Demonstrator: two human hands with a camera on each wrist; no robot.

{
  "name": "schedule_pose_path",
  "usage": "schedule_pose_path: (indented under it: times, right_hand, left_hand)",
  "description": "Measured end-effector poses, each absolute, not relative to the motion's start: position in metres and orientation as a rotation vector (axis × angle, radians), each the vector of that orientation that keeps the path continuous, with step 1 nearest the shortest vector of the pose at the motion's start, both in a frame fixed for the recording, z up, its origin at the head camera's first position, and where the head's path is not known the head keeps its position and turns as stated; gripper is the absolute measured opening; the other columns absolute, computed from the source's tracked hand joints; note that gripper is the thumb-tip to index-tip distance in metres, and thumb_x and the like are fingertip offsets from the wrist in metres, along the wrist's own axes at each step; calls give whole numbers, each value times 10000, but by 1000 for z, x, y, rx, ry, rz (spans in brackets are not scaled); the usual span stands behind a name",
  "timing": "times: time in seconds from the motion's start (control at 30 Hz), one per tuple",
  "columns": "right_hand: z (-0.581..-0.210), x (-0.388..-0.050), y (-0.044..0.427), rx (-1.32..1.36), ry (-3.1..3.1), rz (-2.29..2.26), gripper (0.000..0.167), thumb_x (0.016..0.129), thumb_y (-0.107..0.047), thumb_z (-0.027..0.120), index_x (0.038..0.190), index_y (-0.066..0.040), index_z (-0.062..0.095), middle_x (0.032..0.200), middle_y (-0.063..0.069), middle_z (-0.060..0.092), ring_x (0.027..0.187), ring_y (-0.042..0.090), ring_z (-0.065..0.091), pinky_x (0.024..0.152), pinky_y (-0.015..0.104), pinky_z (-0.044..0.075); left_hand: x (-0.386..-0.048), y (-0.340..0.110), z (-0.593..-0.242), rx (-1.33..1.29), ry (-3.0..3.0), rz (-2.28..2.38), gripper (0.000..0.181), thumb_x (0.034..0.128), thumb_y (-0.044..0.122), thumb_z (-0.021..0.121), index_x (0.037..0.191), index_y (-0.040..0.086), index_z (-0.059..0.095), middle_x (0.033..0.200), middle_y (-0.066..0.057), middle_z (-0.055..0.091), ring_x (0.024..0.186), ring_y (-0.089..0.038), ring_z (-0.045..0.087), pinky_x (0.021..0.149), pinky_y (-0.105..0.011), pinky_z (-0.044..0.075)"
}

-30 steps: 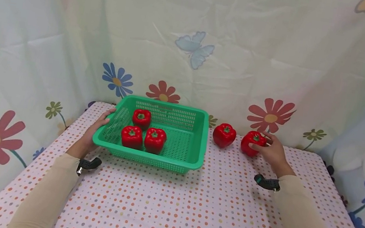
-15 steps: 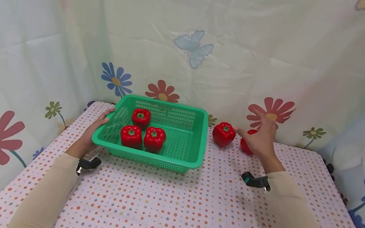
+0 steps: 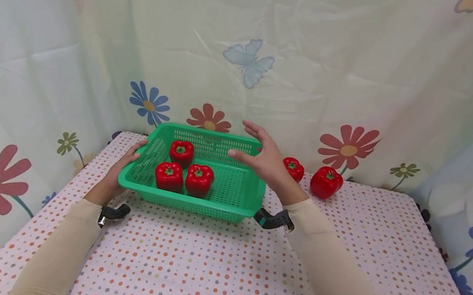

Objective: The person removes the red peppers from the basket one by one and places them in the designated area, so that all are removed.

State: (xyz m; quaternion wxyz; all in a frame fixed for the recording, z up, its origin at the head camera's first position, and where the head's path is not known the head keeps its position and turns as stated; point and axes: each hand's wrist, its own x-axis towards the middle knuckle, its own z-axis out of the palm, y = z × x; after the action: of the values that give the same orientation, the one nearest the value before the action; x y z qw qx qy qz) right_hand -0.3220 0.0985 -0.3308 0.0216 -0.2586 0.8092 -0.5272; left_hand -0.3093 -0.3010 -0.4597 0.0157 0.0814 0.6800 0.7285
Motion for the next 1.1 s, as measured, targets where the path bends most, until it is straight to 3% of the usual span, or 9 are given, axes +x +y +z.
schedule_pose_path:
  times: [0.13,0.4,0.7,0.87,1.1]
  right_hand:
    - [-325,-348,73,-909,2435,-1520,760,867,-264,756,1516,-230,363,1591,42,338,1492,299,248,1147,588,288]
    - [-359,-402,37,-1165,2225,-1391,697,851,-132,764,1465,-78,440,1522,116,447,1428,356,361,1134,587,309]
    - [-390,-403,27,-1149,2023,-1236,732,839,-126,754,1483,-62,411,1549,169,393,1449,433,287,1139,641,251]
    - [-393,-403,27,-1097,2017,-1095,777,827,-134,776,1497,-65,387,1558,177,376,1453,387,306,1123,570,341]
    - [-398,-400,24,-1046,2114,-924,795,772,-218,834,1470,-180,454,1494,64,471,1374,288,406,1044,437,464]
  left_hand:
    - [-310,-302,-458,262,2122,2253,521,1070,261,279,1578,245,166,1645,-79,125,1479,-359,190,1174,-563,202]
    - [-311,-301,-457,251,2131,2244,528,1065,285,294,1577,266,167,1650,-85,107,1485,-392,174,1167,-605,199]
    - [-311,-303,-463,236,2171,2224,516,1061,295,310,1565,292,202,1640,-76,141,1454,-379,236,1135,-568,284]
    - [-311,-303,-462,229,2168,2219,519,1063,303,308,1569,297,195,1645,-62,133,1465,-374,223,1144,-571,272]
    - [-301,-297,-449,250,2131,2240,532,1058,262,311,1574,247,181,1645,-96,124,1475,-392,199,1154,-597,229]
